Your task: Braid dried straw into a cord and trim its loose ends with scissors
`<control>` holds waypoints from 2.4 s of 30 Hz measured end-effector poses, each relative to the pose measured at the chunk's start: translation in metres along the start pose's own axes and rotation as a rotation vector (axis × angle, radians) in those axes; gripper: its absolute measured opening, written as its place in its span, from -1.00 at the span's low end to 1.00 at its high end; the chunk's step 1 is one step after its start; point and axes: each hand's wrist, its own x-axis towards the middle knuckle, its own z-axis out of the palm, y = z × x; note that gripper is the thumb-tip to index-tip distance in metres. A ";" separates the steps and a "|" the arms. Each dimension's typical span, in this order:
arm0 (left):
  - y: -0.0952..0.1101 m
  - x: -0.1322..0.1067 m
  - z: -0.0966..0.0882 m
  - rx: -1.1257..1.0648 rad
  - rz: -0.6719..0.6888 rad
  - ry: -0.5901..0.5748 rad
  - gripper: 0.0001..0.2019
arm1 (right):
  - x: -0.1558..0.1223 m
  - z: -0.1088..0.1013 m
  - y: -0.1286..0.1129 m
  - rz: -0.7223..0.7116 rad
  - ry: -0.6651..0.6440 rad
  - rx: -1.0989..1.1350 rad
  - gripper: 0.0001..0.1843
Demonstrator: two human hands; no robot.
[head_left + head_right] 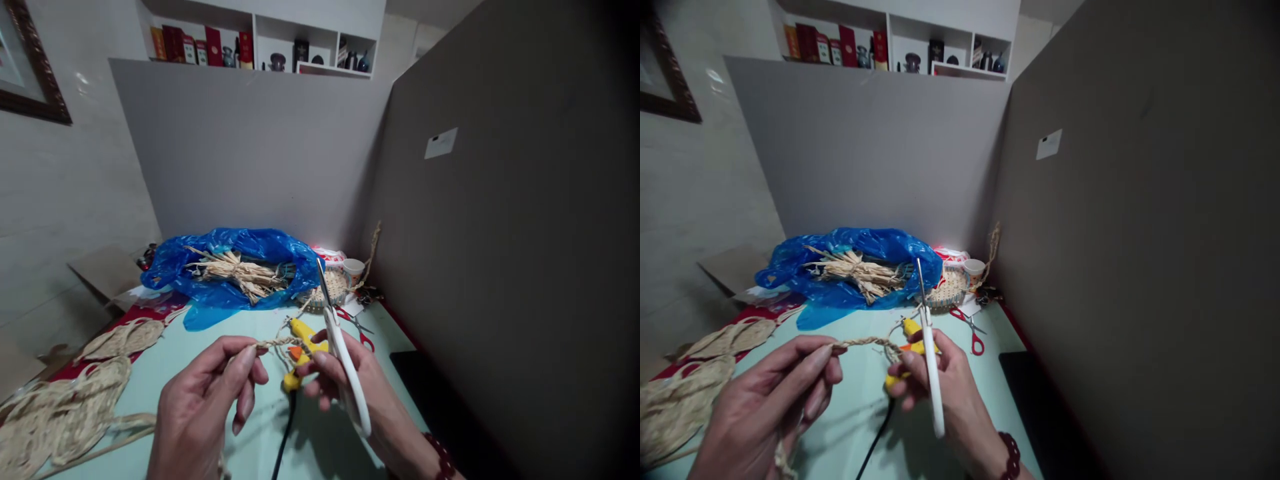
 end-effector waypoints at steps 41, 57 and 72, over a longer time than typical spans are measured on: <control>-0.029 -0.001 -0.015 0.159 -0.201 -0.285 -0.75 | 0.011 -0.002 -0.006 -0.233 -0.045 -0.321 -0.60; -0.024 0.012 -0.040 0.076 0.105 0.162 -0.73 | 0.012 -0.027 0.004 -1.113 -0.052 -1.486 -0.18; -0.025 0.007 -0.036 -0.123 0.144 0.124 -0.81 | 0.008 -0.030 -0.007 -1.267 0.022 -1.523 -0.22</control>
